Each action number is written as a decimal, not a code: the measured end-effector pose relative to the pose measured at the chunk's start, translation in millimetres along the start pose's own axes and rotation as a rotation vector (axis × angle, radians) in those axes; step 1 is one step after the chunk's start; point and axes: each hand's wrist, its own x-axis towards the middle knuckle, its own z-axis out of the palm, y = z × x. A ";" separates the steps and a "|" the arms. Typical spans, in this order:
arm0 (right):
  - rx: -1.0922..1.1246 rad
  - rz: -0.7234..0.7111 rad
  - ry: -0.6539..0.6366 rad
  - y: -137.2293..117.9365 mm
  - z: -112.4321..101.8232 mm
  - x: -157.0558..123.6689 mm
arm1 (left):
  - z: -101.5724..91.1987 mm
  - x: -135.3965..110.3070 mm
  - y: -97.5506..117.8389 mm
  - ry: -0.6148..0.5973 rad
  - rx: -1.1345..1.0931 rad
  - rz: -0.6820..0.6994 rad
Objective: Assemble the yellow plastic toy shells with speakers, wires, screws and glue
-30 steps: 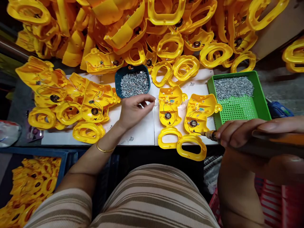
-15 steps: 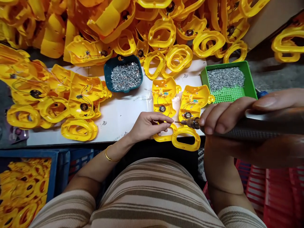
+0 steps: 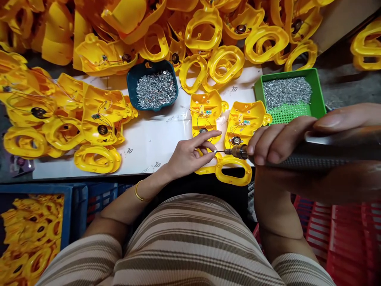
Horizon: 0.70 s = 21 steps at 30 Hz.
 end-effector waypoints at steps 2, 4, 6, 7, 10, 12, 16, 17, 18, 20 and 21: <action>0.039 -0.014 -0.009 2.7 -0.7 -0.3 | -0.9 0.3 0.2 -0.005 0.030 0.024; 0.054 -0.016 -0.015 5.2 -0.6 -1.2 | -1.7 0.6 0.3 -0.010 0.061 0.036; 0.069 -0.032 -0.005 7.2 0.4 -2.5 | -2.0 0.8 0.3 -0.024 0.082 0.044; 0.079 -0.038 -0.003 7.9 1.0 -3.0 | -2.0 0.9 0.2 -0.034 0.088 0.051; 0.091 -0.019 -0.034 9.4 1.5 -4.2 | -1.5 1.0 -0.3 -0.059 0.102 0.095; 0.083 0.002 -0.073 10.3 0.3 -4.7 | -1.3 1.2 -0.8 -0.055 0.129 0.133; 0.091 0.002 -0.081 12.6 -2.0 -5.9 | -1.3 1.1 -2.6 -0.026 0.244 0.244; 0.092 0.007 -0.092 13.0 -1.8 -6.1 | -1.3 0.9 -3.1 -0.025 0.277 0.274; 0.094 0.009 -0.105 13.4 -1.3 -6.3 | -1.2 0.5 -3.6 -0.028 0.308 0.301; 0.098 0.007 -0.124 13.9 0.1 -6.5 | -0.6 0.0 -4.0 -0.035 0.355 0.335; 0.099 0.005 -0.123 14.0 0.8 -6.6 | -0.3 -0.1 -3.7 -0.039 0.366 0.338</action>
